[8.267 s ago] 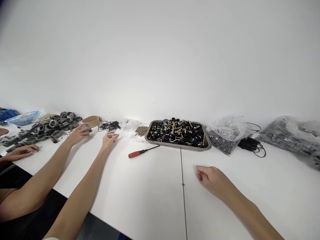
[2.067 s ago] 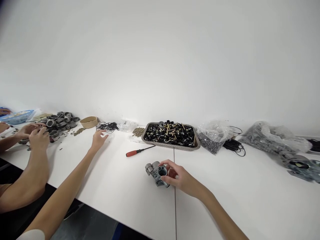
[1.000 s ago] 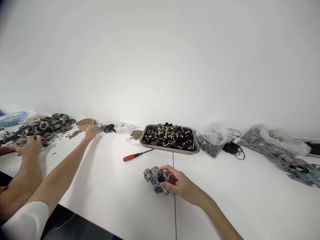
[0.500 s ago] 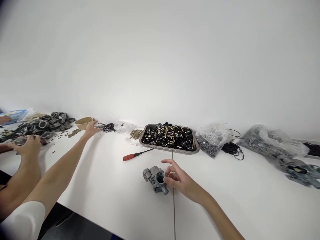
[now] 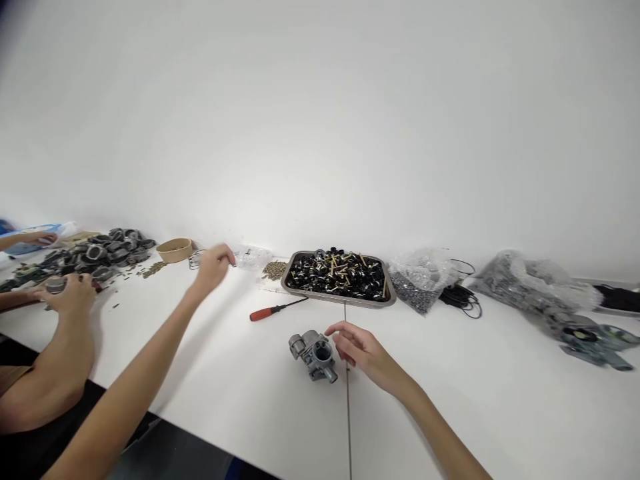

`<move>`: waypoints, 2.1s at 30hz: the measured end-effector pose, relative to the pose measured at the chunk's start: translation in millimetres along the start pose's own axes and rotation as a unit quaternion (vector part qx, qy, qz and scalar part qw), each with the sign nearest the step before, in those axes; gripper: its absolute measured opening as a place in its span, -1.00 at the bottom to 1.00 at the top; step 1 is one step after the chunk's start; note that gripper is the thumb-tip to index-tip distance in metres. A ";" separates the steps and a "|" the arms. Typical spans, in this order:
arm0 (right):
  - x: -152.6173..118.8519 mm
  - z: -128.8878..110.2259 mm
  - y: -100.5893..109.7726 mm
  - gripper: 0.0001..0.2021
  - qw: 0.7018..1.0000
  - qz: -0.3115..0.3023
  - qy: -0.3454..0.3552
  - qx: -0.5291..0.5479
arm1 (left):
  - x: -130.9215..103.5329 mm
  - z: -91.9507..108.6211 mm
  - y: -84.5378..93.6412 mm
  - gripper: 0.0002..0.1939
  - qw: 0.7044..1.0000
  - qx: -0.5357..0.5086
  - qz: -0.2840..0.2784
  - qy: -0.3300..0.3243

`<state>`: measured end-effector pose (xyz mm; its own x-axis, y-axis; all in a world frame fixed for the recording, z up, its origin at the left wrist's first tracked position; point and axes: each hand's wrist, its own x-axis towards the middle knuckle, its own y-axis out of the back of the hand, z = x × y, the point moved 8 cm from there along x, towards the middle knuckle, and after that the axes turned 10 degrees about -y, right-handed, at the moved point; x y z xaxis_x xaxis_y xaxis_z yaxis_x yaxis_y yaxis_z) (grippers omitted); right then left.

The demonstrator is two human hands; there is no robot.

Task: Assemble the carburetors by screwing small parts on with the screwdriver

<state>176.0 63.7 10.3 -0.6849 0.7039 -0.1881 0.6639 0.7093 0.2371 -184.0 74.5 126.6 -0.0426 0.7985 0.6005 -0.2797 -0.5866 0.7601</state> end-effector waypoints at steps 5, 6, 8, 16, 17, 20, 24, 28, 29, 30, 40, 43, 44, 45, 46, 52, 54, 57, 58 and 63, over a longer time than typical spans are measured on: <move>6.8 8.3 31.5 -0.59 0.989 0.146 0.030 -0.003 | -44.9 92.8 -101.1 -0.76 0.983 -0.085 -0.135 -0.095; 7.0 9.9 36.9 -0.59 0.985 0.168 0.029 -0.021 | -51.3 97.1 -108.7 -0.77 0.981 -0.090 -0.142 -0.098; 7.2 12.3 44.1 -0.61 0.980 0.192 0.022 -0.057 | -58.9 94.5 -112.0 -0.80 0.981 -0.092 -0.146 -0.092; 15.7 25.0 28.9 -0.70 0.992 0.075 -0.028 -0.099 | -57.7 77.0 -95.6 -0.85 0.983 -0.057 -0.159 -0.066; 15.6 25.8 28.4 -0.70 0.991 0.078 -0.028 -0.102 | -58.8 76.6 -99.4 -0.88 0.981 -0.055 -0.176 -0.063; 13.1 25.6 26.9 -0.70 0.990 0.086 -0.025 -0.112 | -66.2 73.5 -116.6 -0.77 0.964 -0.066 -0.253 -0.056; 13.2 10.8 32.8 -0.68 0.986 0.099 -0.014 -0.134 | -72.5 66.9 -129.2 -0.82 0.949 -0.089 -0.297 -0.051; 39.0 -33.3 52.3 -0.73 0.939 0.148 0.029 -0.308 | -72.8 65.0 -130.8 -0.84 0.949 -0.100 -0.296 -0.046; 50.9 -45.4 57.4 -0.77 0.927 0.156 0.037 -0.338 | -72.7 65.3 -130.3 -0.84 0.949 -0.102 -0.294 -0.046; 64.3 -56.7 62.4 -0.81 0.920 0.164 0.043 -0.354 | -72.6 65.8 -129.6 -0.84 0.950 -0.103 -0.291 -0.046; 192.3 -98.3 15.6 -0.74 0.848 0.188 0.034 -0.495 | -71.5 66.8 -130.5 -0.87 0.951 -0.086 -0.291 -0.055; 212.5 -94.3 -2.6 -0.67 0.828 0.194 -0.010 -0.526 | -71.8 67.7 -130.8 -0.87 0.950 -0.086 -0.295 -0.052; 217.4 -93.3 -6.0 -0.65 0.823 0.199 -0.025 -0.531 | -71.9 68.4 -130.4 -0.88 0.950 -0.089 -0.295 -0.051; 221.3 -92.6 -8.4 -0.65 0.820 0.203 -0.041 -0.534 | -71.9 69.1 -130.0 -0.88 0.949 -0.094 -0.296 -0.050; 224.5 -92.2 -9.9 -0.65 0.818 0.208 -0.054 -0.533 | -72.0 69.7 -129.3 -0.88 0.949 -0.099 -0.295 -0.048; 224.5 -93.2 5.7 -0.69 0.855 0.205 -0.091 -0.467 | -71.8 67.0 -125.2 -0.82 0.949 -0.147 -0.277 -0.032; 217.7 -94.9 20.4 -0.72 0.882 0.186 -0.085 -0.425 | -69.8 64.6 -123.0 -0.75 0.951 -0.174 -0.254 -0.023; 201.8 -104.0 40.8 -0.77 0.918 0.163 -0.045 -0.358 | -63.7 60.1 -117.3 -0.74 0.955 -0.225 -0.194 0.004; 195.2 -108.5 45.3 -0.79 0.928 0.160 -0.027 -0.335 | -61.4 59.1 -115.1 -0.75 0.954 -0.246 -0.170 0.016; 158.6 -125.0 32.9 -0.77 0.962 0.116 0.070 -0.236 | -54.7 58.7 -104.3 -0.65 0.909 -0.397 -0.077 0.103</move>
<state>51.7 194.0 107.5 -0.5904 0.8059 0.0435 0.6155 0.4147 0.6701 -96.2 84.0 29.0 -0.1002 0.9194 0.3803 -0.8984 -0.2479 0.3626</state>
